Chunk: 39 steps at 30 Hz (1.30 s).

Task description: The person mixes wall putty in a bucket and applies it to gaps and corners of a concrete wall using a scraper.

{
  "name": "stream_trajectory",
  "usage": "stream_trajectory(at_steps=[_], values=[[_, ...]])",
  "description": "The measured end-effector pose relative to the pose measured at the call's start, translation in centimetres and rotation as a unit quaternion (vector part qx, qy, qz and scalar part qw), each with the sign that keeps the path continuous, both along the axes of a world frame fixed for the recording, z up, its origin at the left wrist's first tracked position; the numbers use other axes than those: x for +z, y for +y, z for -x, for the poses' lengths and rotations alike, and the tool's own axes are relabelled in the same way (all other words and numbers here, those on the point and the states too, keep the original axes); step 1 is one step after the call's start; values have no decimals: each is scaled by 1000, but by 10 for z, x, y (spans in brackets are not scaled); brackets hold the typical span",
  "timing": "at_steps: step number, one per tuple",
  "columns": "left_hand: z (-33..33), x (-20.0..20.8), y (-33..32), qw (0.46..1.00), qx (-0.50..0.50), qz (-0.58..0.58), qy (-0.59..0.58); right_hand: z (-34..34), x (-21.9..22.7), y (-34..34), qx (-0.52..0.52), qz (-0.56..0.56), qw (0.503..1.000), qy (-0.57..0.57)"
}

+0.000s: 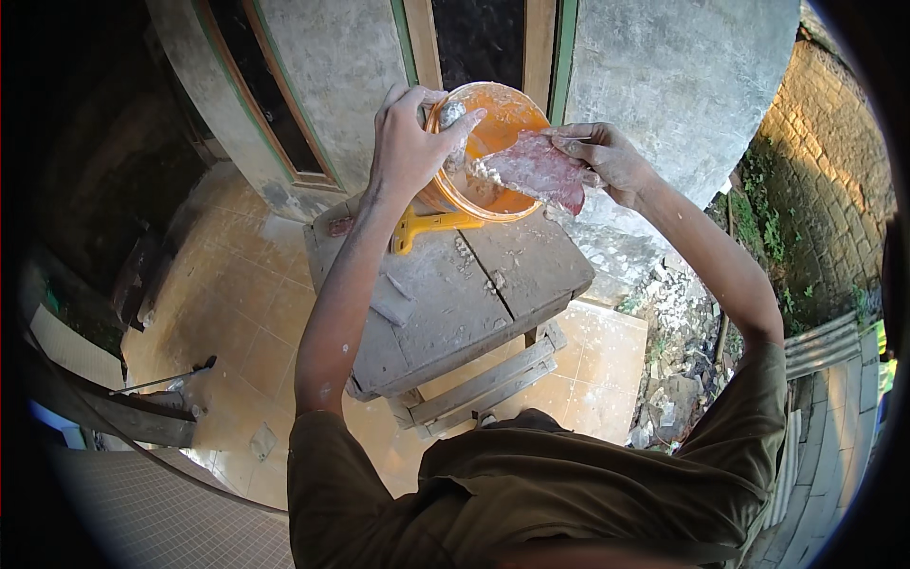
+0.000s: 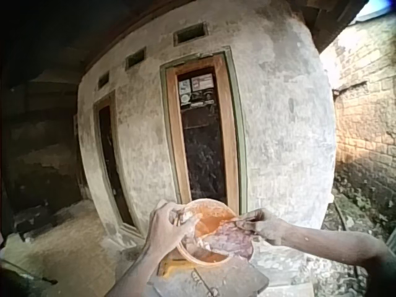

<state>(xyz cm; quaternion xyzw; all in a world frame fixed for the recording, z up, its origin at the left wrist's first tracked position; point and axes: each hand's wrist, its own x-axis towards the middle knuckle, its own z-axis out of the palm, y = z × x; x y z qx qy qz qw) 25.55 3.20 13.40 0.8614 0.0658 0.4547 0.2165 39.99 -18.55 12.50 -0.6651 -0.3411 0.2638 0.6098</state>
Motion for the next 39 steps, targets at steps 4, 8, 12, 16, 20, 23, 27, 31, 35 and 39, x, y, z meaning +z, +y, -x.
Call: stream_trajectory(at_steps=[4,8,12,16,20,23,27,31,35,39], values=[[-4,-1,28,1000,11,23,10,2,7,-21,-18,-57,998,26],[-16,5,57,988,-18,139,69,1,-3,-60,-69,-110,990,62],[-27,-6,112,982,9,131,133,-15,-38,-101,-121,-132,977,119],[-32,-17,140,951,-10,232,203,-22,-98,-146,-221,-169,940,199],[-25,-19,171,967,9,165,195,-13,-165,-165,-280,-204,885,312],[-18,11,130,986,101,62,117,-11,-198,-188,-326,-225,849,350],[33,38,-8,986,69,-148,26,-12,-213,-199,-385,-208,837,328],[67,10,-116,984,-50,-145,86,-23,-245,-242,-408,-192,835,317],[58,-48,-204,946,-265,150,113,-27,-237,-247,-425,-187,824,324],[-30,-146,-286,820,-263,351,368,-48,-257,-267,-416,-179,833,319]])
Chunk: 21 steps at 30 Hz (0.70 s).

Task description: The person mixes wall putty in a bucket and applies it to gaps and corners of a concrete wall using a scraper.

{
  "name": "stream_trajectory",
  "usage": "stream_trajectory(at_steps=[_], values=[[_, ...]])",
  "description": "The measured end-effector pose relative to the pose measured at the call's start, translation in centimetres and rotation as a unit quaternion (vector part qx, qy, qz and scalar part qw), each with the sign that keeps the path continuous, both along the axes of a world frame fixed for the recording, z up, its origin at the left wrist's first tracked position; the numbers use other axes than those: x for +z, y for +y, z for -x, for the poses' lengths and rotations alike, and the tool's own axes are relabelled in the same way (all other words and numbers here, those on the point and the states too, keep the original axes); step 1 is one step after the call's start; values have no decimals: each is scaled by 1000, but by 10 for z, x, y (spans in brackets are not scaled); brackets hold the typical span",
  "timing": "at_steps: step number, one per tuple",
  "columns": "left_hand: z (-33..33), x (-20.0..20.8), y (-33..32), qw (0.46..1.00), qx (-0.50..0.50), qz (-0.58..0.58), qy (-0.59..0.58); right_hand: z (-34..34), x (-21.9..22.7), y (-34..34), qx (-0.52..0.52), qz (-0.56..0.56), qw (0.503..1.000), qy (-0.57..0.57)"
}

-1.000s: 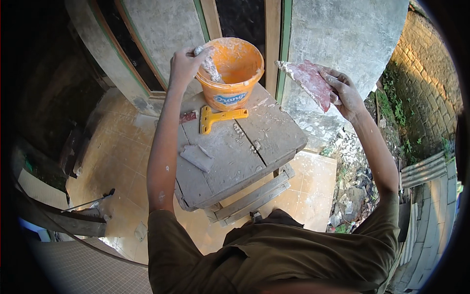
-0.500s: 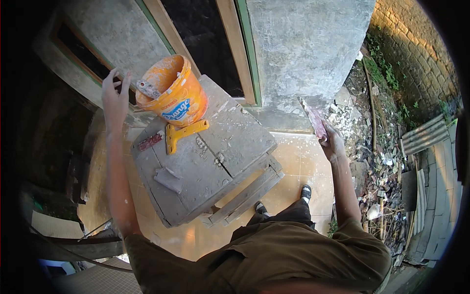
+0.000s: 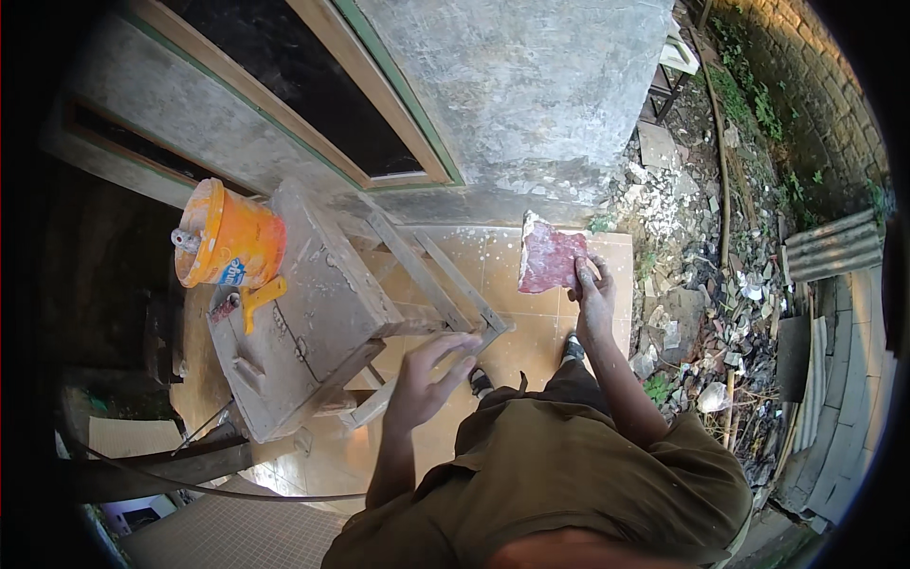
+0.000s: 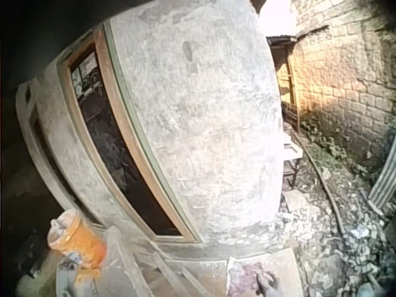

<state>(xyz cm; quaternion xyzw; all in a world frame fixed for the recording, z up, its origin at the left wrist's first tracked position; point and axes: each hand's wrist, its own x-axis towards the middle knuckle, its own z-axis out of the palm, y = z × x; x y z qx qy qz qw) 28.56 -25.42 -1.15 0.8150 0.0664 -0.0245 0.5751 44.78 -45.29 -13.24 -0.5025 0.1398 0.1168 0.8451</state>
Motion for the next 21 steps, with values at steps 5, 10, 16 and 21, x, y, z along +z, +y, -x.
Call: stream_trajectory(at_steps=[5,10,16,21], values=[[-95,-134,-101,972,118,201,0,-22,-11,-3,48,-48,997,18],[-162,-148,-135,914,310,229,-130,-52,-28,11,136,-57,989,-11],[-199,-162,-105,871,425,197,-146,-91,-45,28,232,-18,972,-41],[-222,-226,-45,834,484,226,-139,-153,-61,35,242,146,955,-87]])
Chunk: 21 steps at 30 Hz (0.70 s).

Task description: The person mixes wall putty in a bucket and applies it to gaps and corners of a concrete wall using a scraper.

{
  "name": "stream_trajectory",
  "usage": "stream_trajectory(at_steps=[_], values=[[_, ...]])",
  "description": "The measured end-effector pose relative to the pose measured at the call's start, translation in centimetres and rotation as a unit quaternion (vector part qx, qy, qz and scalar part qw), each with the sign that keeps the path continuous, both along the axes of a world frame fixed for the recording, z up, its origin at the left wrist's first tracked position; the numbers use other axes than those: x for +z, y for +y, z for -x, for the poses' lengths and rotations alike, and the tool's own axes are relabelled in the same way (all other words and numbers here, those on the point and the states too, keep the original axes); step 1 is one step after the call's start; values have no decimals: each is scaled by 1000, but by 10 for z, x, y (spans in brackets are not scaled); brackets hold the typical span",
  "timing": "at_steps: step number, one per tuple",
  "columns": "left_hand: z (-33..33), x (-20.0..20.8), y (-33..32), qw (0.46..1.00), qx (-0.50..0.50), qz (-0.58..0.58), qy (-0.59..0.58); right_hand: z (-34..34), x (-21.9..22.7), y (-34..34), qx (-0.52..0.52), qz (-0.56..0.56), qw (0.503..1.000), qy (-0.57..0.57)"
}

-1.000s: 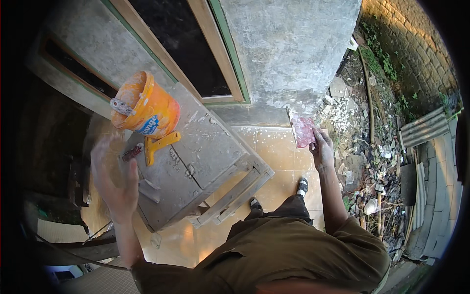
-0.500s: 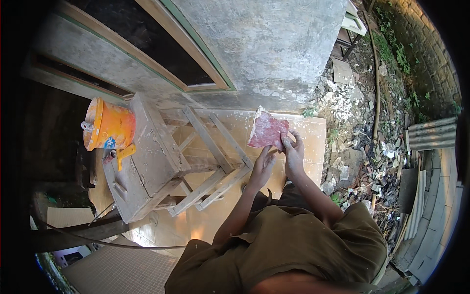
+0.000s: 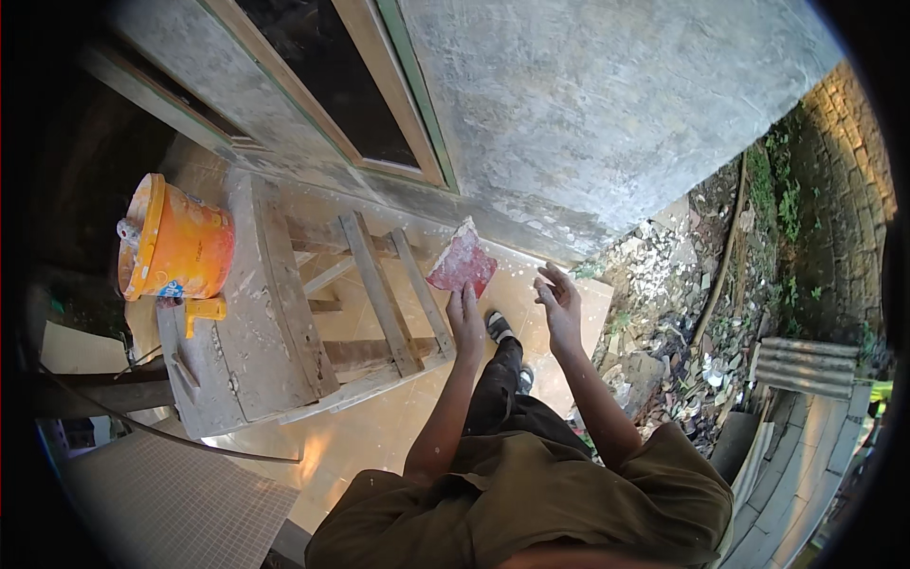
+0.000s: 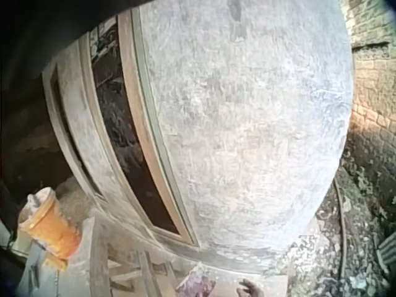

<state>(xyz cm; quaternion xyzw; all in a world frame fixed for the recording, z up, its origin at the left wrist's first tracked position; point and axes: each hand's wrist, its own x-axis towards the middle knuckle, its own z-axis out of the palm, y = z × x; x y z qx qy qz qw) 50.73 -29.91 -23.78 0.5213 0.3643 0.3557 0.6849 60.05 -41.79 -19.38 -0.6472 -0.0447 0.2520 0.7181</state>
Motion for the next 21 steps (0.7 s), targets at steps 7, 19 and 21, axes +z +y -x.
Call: stream_trajectory(at_steps=[7,19,21], values=[[-82,-40,77,996,16,73,-54,-134,15,2,109,153,960,-208],[-237,-135,150,958,72,-193,199,-194,-141,96,251,220,934,-124],[-264,-118,144,969,20,-123,214,-198,-154,91,248,230,935,-104]])
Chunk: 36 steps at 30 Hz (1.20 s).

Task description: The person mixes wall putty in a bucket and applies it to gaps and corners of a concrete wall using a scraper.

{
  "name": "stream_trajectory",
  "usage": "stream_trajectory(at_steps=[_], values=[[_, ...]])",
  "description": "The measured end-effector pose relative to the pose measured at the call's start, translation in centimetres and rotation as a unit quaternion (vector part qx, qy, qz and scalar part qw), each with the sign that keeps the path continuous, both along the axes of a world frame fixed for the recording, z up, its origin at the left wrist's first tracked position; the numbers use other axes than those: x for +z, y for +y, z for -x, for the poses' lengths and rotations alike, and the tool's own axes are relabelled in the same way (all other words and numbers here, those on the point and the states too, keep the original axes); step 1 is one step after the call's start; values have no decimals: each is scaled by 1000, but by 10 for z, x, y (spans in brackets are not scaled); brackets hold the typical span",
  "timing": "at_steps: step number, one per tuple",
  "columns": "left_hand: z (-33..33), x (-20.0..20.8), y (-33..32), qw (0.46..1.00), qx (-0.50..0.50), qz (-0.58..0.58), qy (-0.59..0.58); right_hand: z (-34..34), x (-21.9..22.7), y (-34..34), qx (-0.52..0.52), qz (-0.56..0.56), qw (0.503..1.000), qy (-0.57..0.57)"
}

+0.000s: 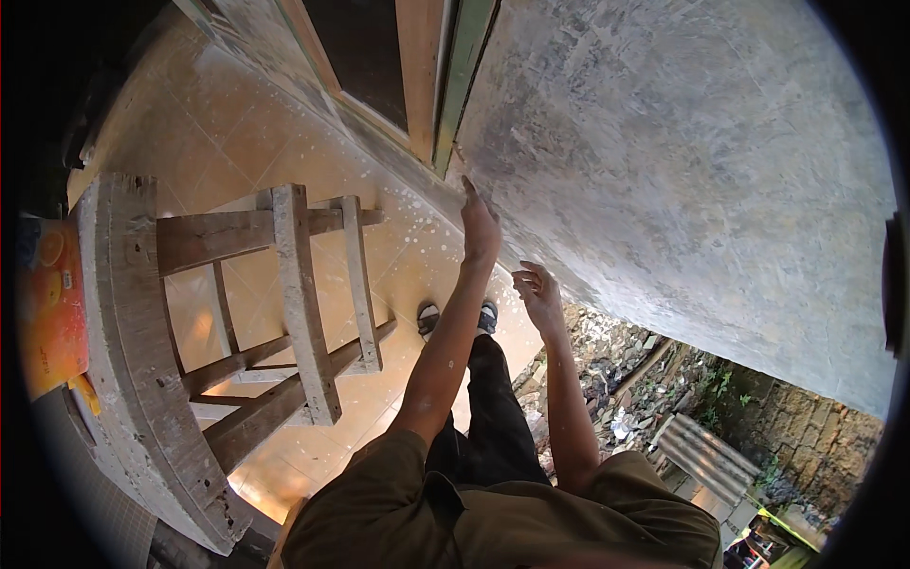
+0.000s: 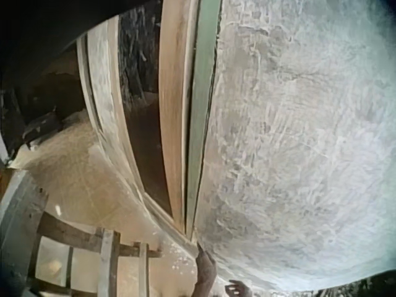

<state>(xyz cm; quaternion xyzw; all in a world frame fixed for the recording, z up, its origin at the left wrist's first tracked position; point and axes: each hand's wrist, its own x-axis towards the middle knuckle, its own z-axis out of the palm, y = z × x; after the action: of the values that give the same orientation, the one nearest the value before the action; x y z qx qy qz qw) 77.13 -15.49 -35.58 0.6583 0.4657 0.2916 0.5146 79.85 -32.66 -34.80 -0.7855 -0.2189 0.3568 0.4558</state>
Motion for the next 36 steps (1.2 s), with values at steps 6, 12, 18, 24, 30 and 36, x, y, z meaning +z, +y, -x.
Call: stream_trajectory(at_steps=[6,12,18,24,30,36], values=[[-28,-25,-20,990,6,-143,19,-5,-22,-11,68,56,996,34],[-3,-4,-39,993,-113,-10,-4,-34,-37,-26,75,79,994,10],[59,-17,-15,998,12,-30,56,-26,-35,17,105,7,994,15],[71,-6,60,993,61,-95,44,-10,-26,43,165,4,986,-15],[62,8,80,989,-15,-127,79,-12,-27,39,161,-5,987,-16],[52,7,75,972,-41,-225,56,3,-6,80,130,-42,983,-120]])
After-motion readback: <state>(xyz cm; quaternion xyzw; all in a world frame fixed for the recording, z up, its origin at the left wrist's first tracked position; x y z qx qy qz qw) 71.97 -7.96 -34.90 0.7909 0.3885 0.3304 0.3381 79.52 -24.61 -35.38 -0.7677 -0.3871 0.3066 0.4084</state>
